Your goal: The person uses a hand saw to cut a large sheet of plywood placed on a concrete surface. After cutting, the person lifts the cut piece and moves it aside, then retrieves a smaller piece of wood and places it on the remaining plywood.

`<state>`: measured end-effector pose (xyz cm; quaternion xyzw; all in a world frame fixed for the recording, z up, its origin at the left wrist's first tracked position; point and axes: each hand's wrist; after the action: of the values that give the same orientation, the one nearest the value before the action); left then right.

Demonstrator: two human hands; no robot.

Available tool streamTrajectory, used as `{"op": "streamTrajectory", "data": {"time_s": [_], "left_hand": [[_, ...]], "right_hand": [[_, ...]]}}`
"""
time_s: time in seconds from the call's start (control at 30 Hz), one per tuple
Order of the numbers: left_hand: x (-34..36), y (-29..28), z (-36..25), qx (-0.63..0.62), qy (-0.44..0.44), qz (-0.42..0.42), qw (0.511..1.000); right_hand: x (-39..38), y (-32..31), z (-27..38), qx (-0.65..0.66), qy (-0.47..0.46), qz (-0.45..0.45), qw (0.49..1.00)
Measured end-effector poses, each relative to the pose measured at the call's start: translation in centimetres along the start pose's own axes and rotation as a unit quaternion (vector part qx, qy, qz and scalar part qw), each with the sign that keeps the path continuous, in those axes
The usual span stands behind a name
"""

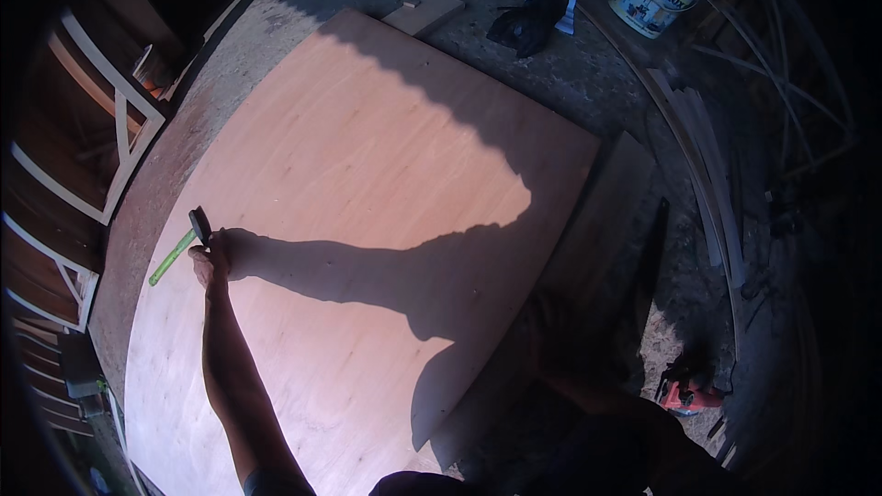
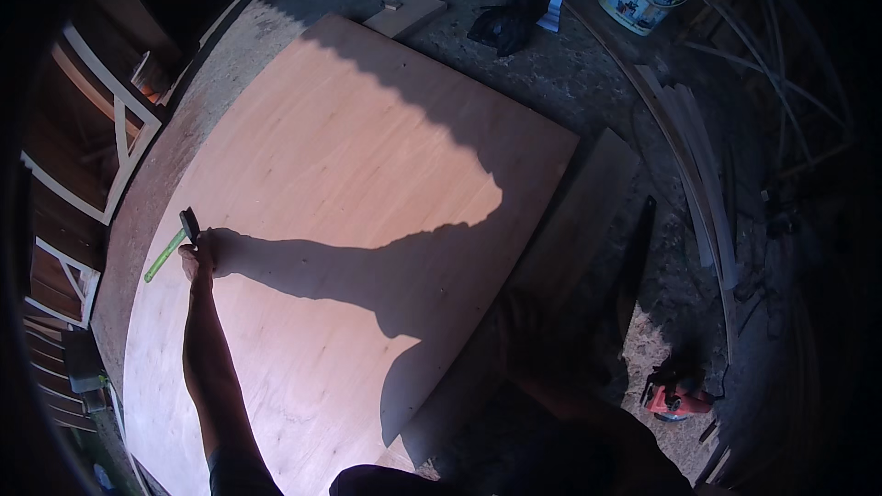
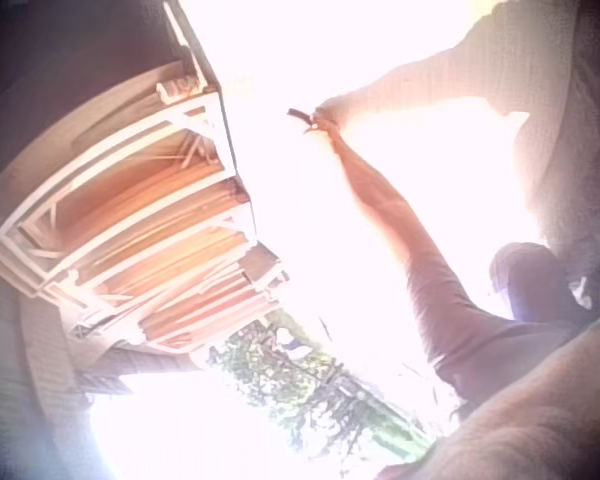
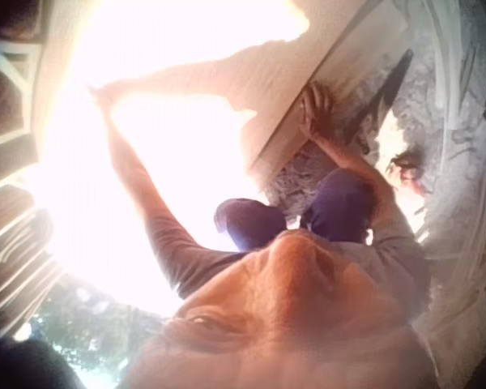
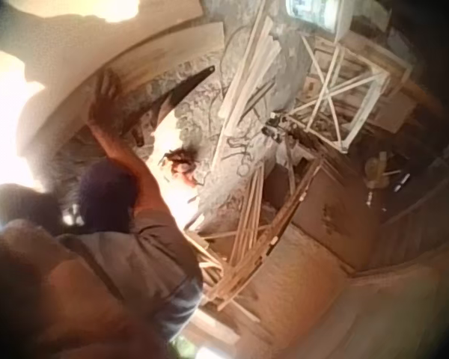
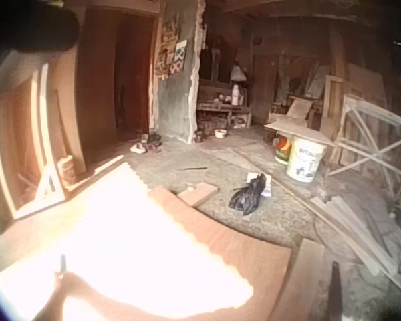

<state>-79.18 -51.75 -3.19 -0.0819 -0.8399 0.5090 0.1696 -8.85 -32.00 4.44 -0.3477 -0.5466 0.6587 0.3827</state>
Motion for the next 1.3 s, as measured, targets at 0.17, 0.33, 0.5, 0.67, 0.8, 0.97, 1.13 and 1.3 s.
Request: {"op": "streamTrajectory", "data": {"time_s": [0.17,0.33,0.5,0.67,0.8,0.97,1.13,1.3], "left_hand": [[0.2,-0.5,-1.8,0.037,0.049,-0.008,0.998],[-4.0,0.2,-4.2,0.086,0.148,-0.021,0.985],[-19.7,-1.9,-13.9,0.031,0.302,0.197,0.932],[-35.1,-7.1,-24.8,-0.003,0.492,0.282,0.824],[-40.3,-9.9,-31.7,-0.063,0.557,0.295,0.774],[-43.5,-16.9,-39.0,-0.100,0.520,0.409,0.743],[-48.5,-18.6,-43.0,-0.259,0.528,0.470,0.658],[-48.3,-22.0,-43.3,-0.361,0.241,0.547,0.716]], "right_hand": [[-0.4,1.8,-0.5,0.080,0.000,-0.046,0.996],[-0.4,1.3,-0.3,0.098,0.002,-0.084,0.992],[-0.9,1.2,-1.0,0.081,0.001,-0.097,0.992],[-0.8,-1.1,-1.1,0.082,-0.017,-0.124,0.989],[-1.1,-2.0,-2.6,0.152,-0.052,-0.124,0.979],[-2.0,-7.5,-4.2,0.300,-0.125,-0.297,0.898],[-5.3,-13.7,-6.2,0.219,-0.188,-0.032,0.957],[-9.1,-10.0,-11.9,0.483,0.069,0.050,0.871]]}}
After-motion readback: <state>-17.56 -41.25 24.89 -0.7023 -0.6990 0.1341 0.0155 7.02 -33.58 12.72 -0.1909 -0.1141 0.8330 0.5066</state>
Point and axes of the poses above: each hand's wrist, its own x-axis towards the middle knuckle, its own y-axis out of the palm, z = x × y, and after that the axes turned 15 degrees about y, right-handed
